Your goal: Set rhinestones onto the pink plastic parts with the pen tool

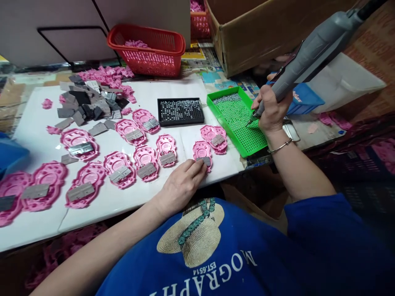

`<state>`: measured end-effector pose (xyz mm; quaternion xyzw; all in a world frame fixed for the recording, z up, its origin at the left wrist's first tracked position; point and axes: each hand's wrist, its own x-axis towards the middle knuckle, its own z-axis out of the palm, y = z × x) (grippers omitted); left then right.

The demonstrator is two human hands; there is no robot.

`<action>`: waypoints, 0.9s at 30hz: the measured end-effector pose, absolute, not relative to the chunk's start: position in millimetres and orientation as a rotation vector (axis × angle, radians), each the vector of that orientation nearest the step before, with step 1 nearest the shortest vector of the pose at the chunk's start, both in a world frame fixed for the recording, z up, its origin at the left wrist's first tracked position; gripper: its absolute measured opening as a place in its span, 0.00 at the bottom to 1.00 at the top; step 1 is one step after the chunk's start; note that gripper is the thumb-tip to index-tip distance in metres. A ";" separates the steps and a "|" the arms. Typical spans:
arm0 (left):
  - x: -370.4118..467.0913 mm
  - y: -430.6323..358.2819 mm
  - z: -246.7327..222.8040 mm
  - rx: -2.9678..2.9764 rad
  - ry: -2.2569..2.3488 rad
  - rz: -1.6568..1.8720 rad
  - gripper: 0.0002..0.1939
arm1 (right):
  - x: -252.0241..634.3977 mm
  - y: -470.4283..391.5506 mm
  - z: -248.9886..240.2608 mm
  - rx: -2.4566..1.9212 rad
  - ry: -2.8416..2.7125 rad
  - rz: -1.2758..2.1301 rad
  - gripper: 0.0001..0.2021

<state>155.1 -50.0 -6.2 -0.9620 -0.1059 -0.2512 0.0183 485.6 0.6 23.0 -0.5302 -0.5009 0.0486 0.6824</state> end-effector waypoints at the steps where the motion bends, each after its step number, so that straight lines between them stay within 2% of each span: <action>1: 155.1 -49.9 -6.1 -2.986 -0.327 -0.780 0.14 | 486.2 0.5 22.9 -1.193 -1.121 0.116 0.26; 5: 155.4 -49.9 -5.5 -2.981 -0.324 -0.795 0.14 | 487.4 -1.4 24.5 -1.148 -1.109 0.183 0.27; 11: 155.1 -50.1 -6.4 -2.987 -0.338 -0.772 0.14 | 480.3 -3.5 33.8 -1.108 -1.133 0.185 0.22; 18: 155.9 -50.0 -6.4 -2.967 -0.328 -0.790 0.14 | 479.8 -0.6 29.7 -1.087 -1.097 0.128 0.28; 23: 155.6 -50.3 -7.0 -2.985 -0.332 -0.785 0.13 | 487.1 -0.8 22.5 -1.133 -1.081 0.204 0.23; 27: 155.5 -50.5 -7.9 -2.987 -0.341 -0.782 0.13 | 482.4 -0.9 24.8 -1.103 -1.032 0.204 0.25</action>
